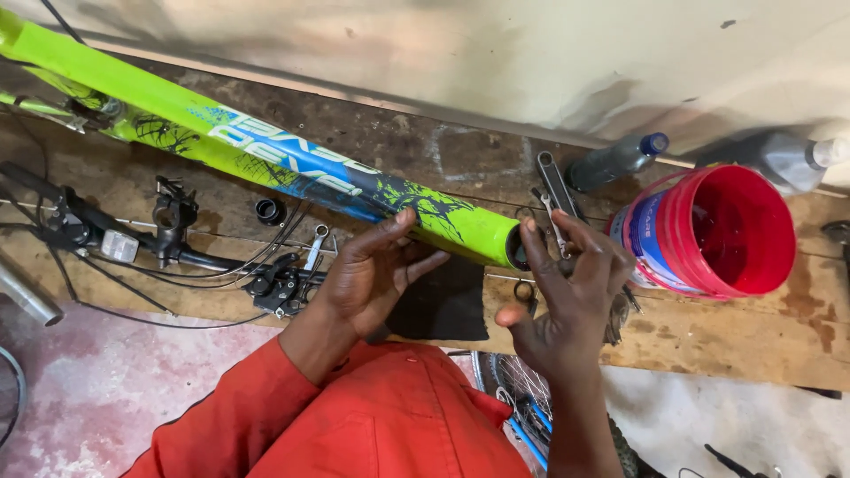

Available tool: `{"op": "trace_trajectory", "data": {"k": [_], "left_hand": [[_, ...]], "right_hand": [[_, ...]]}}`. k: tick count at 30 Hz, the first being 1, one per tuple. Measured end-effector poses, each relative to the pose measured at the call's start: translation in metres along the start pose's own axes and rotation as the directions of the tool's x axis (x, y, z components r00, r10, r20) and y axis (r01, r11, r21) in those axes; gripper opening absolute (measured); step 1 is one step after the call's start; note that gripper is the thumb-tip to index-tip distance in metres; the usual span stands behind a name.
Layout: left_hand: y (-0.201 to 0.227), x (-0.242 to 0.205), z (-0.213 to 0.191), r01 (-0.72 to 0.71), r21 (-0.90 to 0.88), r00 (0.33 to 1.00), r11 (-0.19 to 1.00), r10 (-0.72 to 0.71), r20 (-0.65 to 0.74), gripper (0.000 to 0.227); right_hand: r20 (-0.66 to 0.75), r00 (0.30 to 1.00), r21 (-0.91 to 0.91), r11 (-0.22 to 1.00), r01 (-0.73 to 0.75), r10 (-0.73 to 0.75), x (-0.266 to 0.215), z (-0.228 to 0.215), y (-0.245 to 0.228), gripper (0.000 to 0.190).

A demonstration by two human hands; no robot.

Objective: The person holds a green bicycle frame and uses a black cloth to wipe the inside of the bottom bracket shell. They then pick up small black rubber rings from the workbench and wipe them with the cloth.

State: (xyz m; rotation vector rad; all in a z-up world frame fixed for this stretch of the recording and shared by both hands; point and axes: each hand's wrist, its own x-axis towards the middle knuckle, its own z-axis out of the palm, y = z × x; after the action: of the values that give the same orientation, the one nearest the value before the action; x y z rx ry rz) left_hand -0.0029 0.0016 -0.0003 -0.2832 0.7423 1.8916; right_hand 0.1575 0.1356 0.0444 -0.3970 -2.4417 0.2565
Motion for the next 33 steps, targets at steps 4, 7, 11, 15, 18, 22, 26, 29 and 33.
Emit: {"op": "trace_trajectory", "data": {"k": [4, 7, 11, 15, 18, 22, 26, 29, 33], "left_hand": [[-0.001, 0.001, -0.002, -0.005, -0.003, 1.0, 1.0, 0.005, 0.012, 0.027], [0.0, 0.003, -0.004, -0.006, -0.024, 1.0, 1.0, 0.006, -0.004, 0.029], [0.0, 0.003, -0.003, 0.005, -0.029, 1.0, 1.0, -0.005, 0.007, 0.027], [-0.001, 0.002, -0.006, -0.013, -0.038, 1.0, 0.999, 0.014, 0.021, 0.028], [0.0, 0.001, -0.004, -0.01, -0.031, 0.999, 0.999, 0.011, 0.03, 0.028], [-0.001, 0.001, -0.004, -0.003, -0.024, 0.999, 1.0, 0.004, 0.042, 0.028], [0.0, -0.001, -0.001, -0.005, -0.033, 1.0, 0.999, 0.005, -0.009, 0.027], [0.0, -0.002, -0.002, -0.006, -0.037, 1.0, 0.999, 0.006, 0.007, 0.026], [-0.002, 0.0, -0.006, -0.018, -0.054, 0.999, 0.998, 0.02, 0.037, 0.023]], "right_hand": [[-0.003, 0.999, 0.067, 0.997, -0.032, 0.032, 0.005, 0.001, -0.002, 0.081], [-0.126, 0.992, 0.108, 0.994, 0.03, -0.016, 0.006, 0.0, -0.004, 0.077], [-0.158, 0.974, 0.145, 0.979, -0.143, 0.165, -0.004, -0.001, -0.014, 0.083], [-0.124, 0.978, 0.125, 0.98, -0.154, 0.169, -0.007, 0.0, -0.02, 0.083], [-0.112, 0.974, 0.138, 0.974, -0.181, 0.197, -0.008, 0.003, -0.024, 0.081], [-0.124, 0.974, 0.087, 0.98, -0.181, 0.191, -0.009, 0.005, -0.024, 0.08], [-0.108, 0.979, 0.054, 0.984, -0.17, 0.175, -0.007, 0.006, -0.026, 0.079], [-0.065, 0.978, 0.061, 0.979, -0.196, 0.2, -0.009, 0.006, -0.029, 0.079], [-0.059, 0.982, 0.152, 0.974, -0.17, 0.18, -0.008, 0.004, -0.034, 0.08]]}}
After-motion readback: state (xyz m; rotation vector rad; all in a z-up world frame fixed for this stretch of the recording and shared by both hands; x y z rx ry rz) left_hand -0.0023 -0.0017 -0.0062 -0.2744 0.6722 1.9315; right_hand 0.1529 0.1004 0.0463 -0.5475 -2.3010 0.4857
